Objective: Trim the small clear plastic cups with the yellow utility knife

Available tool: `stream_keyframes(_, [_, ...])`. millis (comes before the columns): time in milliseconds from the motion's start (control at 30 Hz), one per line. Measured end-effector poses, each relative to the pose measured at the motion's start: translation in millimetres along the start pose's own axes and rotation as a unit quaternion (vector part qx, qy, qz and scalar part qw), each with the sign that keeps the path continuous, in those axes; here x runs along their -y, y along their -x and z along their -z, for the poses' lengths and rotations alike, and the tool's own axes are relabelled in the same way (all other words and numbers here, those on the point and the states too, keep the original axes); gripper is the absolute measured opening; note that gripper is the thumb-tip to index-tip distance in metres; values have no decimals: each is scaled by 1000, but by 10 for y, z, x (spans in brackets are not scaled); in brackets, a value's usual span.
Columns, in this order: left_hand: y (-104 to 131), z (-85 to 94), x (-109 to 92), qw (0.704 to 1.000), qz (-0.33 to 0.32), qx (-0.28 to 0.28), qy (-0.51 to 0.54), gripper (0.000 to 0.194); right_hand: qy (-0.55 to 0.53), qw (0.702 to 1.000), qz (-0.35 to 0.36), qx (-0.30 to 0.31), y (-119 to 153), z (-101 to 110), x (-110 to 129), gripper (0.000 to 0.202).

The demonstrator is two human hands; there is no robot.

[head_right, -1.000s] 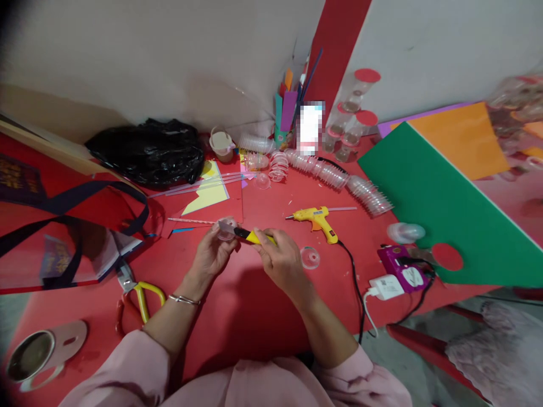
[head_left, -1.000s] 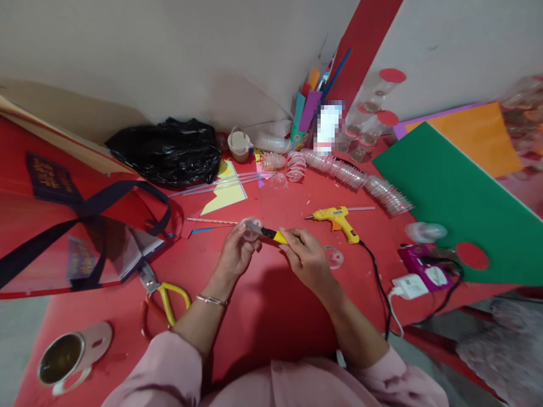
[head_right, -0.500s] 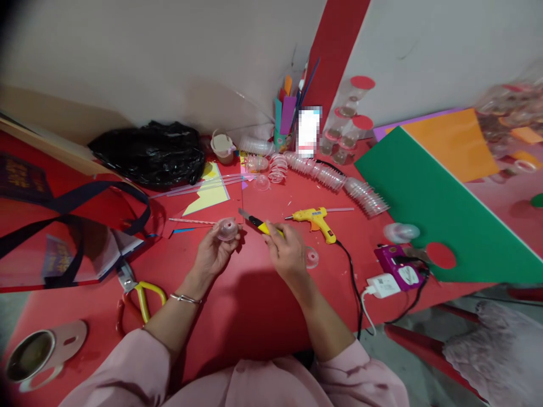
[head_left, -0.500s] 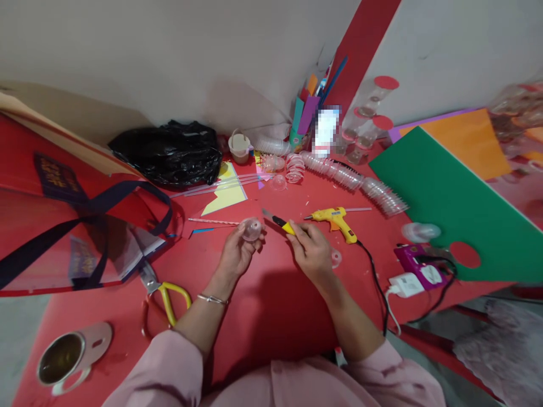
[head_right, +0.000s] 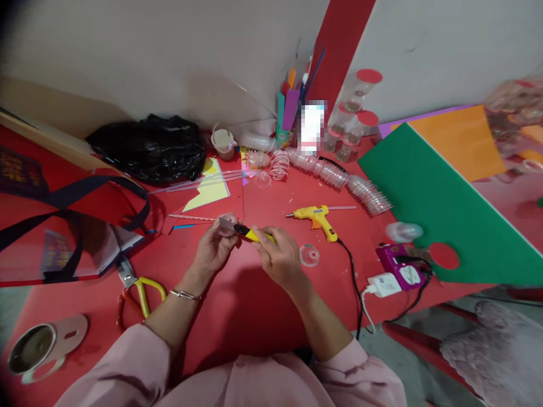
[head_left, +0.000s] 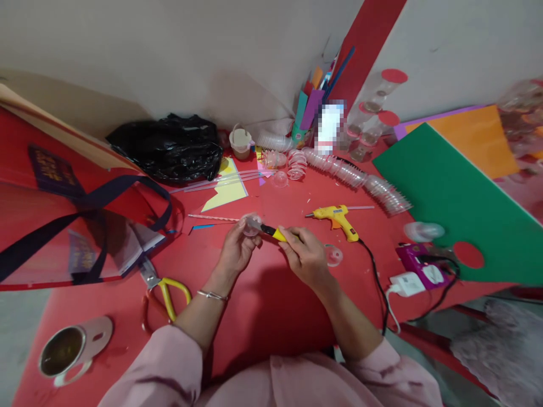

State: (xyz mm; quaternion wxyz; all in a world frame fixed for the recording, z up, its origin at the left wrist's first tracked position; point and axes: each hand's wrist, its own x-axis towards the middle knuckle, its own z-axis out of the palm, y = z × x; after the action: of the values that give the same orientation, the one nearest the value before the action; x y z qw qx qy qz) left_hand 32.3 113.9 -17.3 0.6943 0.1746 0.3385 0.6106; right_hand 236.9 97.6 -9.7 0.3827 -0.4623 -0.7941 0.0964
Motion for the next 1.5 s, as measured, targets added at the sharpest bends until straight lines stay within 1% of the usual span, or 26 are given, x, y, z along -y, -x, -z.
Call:
stream_keyframes(100, [-4, 10, 2, 1000, 6, -3, 1, 38, 13, 1000, 0, -10, 12, -32, -10, 38])
stream_keyframes(200, [5, 20, -15, 1000, 17, 11, 3, 35, 35, 999, -9, -17, 13, -46, -90, 39])
stream_keyframes(267, [12, 23, -27, 1000, 24, 17, 7, 34, 43, 998, -19, -34, 1, -28, -128, 39])
stream_keyframes(367, [14, 21, -25, 1000, 17, 14, 6, 36, 3, 998, -22, -61, -21, 19, -97, 43])
stream_keyframes(433, [13, 18, -13, 1000, 2, 13, 3, 37, -15, 999, -3, -48, -26, 39, -32, 45])
stream_keyframes(500, [16, 16, -3, 1000, -7, 11, -1, 38, -8, 1000, 17, -23, -20, 42, 28, 45])
stream_keyframes(667, [37, 16, -3, 1000, -6, 2, -16, 44, 9, 1000, 7, 1, -1, 28, 60, 43])
stream_keyframes(867, [44, 33, -1, 1000, -5, 4, -9, 46, 8, 1000, 7, 0, -6, 12, 27, 42])
stream_keyframes(1167, [53, 16, -23, 1000, 6, 2, 5, 39, 4, 1000, -1, 0, -15, -15, -20, 42])
stream_keyframes(1333, [32, 42, -9, 1000, 7, 11, 13, 38, 13, 1000, 1, 0, -29, 8, -25, 42])
stream_keyframes(1500, [30, 41, -13, 1000, 10, 6, 25, 37, 8, 1000, 6, -7, -29, 8, -40, 42])
